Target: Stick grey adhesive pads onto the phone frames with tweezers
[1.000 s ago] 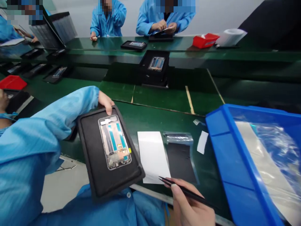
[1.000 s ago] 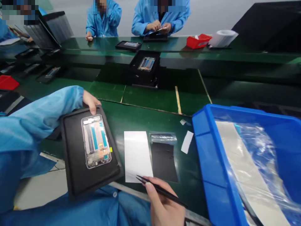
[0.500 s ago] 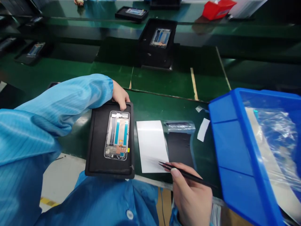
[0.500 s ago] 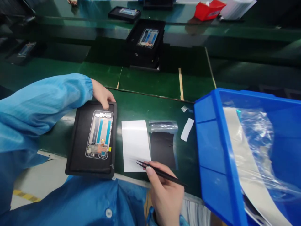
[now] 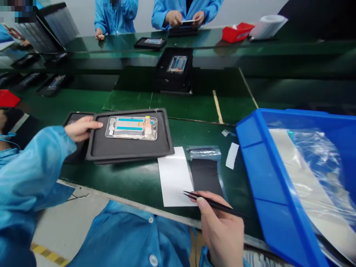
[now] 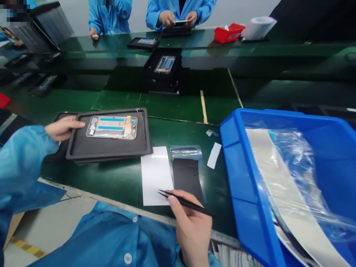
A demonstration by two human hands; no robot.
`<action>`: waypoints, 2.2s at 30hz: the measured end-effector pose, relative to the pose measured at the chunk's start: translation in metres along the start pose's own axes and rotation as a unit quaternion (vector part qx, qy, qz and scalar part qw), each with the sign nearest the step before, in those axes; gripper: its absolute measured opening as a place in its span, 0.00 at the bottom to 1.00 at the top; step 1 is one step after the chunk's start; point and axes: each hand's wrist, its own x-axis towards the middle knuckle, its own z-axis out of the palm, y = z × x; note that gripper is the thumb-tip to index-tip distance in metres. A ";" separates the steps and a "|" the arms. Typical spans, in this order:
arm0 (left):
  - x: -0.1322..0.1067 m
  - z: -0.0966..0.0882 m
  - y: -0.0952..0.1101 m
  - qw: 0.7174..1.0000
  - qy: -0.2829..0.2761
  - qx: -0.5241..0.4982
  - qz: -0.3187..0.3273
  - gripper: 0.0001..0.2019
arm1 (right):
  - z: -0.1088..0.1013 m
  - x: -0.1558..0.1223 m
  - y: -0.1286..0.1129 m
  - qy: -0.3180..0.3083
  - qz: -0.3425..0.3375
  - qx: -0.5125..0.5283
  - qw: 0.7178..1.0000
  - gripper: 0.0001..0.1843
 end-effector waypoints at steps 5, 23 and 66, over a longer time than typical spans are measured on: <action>-0.087 0.012 -0.081 0.998 0.012 -0.062 -0.019 0.13 | -0.004 0.006 0.006 -0.010 -0.003 -0.031 0.999 0.14; -0.139 0.011 -0.056 0.789 -0.034 0.549 0.274 0.18 | -0.025 0.022 -0.007 -0.019 -0.039 -0.119 0.992 0.15; -0.168 0.119 0.008 0.628 -0.064 0.445 0.635 0.12 | -0.061 -0.009 0.001 0.033 -0.115 0.004 0.993 0.09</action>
